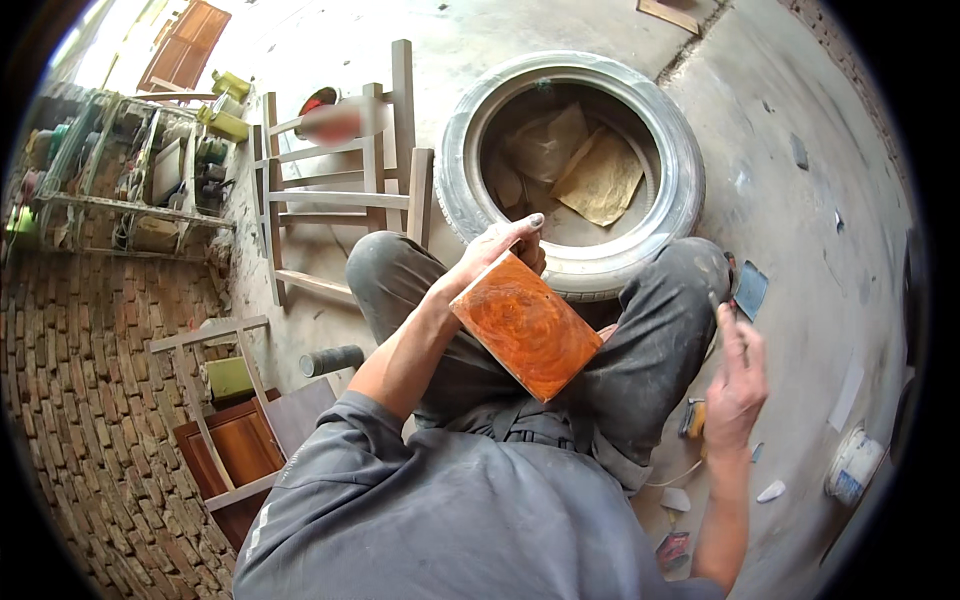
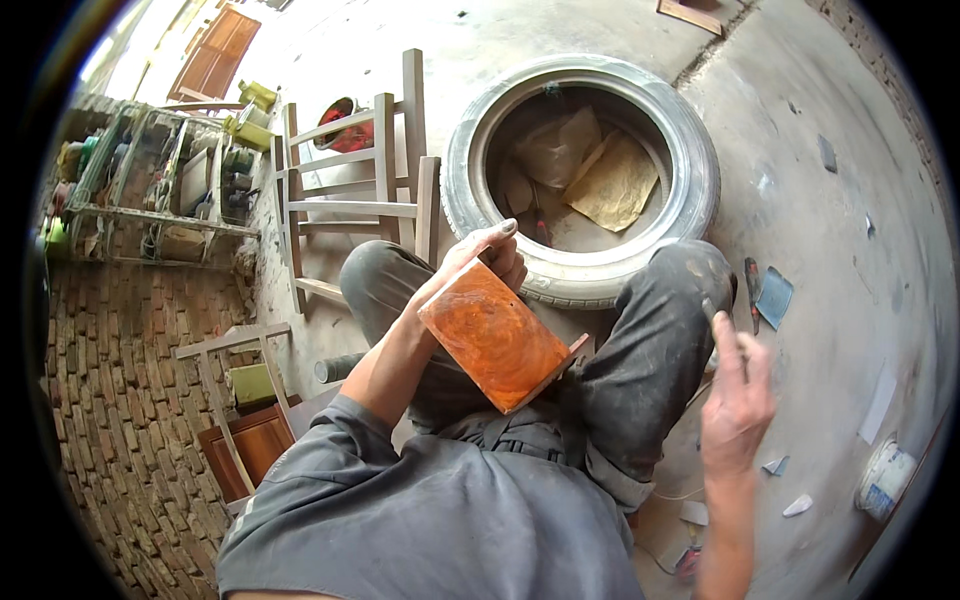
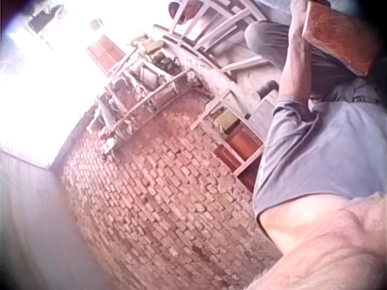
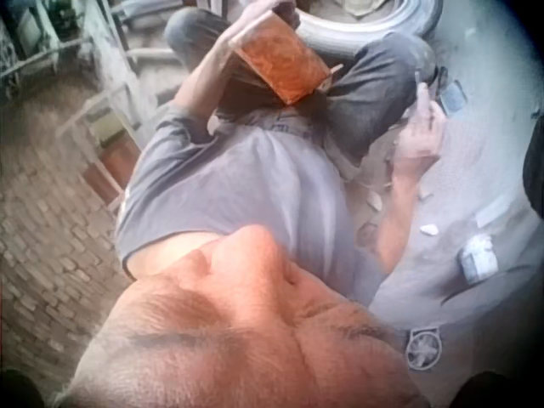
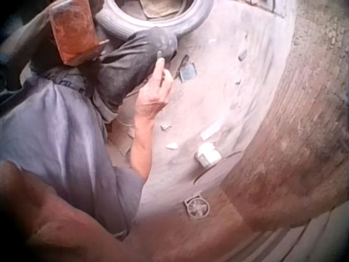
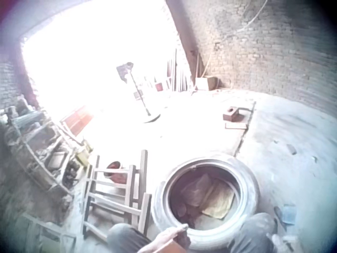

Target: The person applies glue to the edges of a carved wooden block, spreads it with a small tool, and then sands the surfaces and edges using a handheld electric sander. The person sits cross-legged on the floor during the task.

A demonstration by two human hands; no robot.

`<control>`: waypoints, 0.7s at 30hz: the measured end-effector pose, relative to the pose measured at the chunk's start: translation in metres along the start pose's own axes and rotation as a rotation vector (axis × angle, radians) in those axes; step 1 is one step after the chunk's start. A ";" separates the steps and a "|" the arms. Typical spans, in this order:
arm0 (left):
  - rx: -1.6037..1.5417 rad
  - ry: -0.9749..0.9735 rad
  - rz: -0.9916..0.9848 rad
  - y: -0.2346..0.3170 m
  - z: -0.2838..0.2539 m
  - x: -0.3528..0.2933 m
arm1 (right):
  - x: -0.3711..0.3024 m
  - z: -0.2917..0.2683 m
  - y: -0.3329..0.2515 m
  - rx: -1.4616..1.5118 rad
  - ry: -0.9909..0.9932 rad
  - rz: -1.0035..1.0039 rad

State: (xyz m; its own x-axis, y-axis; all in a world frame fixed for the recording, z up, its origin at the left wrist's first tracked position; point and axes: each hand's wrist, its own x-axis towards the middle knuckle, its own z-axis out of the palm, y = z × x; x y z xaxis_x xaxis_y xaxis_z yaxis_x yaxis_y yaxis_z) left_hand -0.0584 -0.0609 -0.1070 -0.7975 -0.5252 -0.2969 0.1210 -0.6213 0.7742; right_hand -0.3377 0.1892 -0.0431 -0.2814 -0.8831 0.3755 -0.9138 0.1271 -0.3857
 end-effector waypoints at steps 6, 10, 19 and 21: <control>-0.039 0.096 0.074 -0.003 -0.009 -0.008 | -0.090 0.022 0.036 0.035 -0.104 -0.095; -0.034 0.214 0.091 -0.004 -0.011 -0.013 | -0.127 0.021 0.059 -0.007 -0.149 -0.010; -0.211 0.655 0.224 0.001 -0.035 -0.037 | -0.225 0.152 0.102 0.285 -0.333 0.598; -0.076 0.805 0.290 0.009 -0.022 -0.057 | -0.280 0.226 0.124 0.418 -0.273 0.436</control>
State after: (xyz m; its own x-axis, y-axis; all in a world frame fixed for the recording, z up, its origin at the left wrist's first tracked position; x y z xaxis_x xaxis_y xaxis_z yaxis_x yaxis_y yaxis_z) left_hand 0.0013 -0.0498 -0.0957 -0.0701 -0.9042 -0.4214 0.3174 -0.4207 0.8499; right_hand -0.3065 0.3501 -0.3867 -0.4651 -0.8802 -0.0944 -0.5271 0.3610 -0.7694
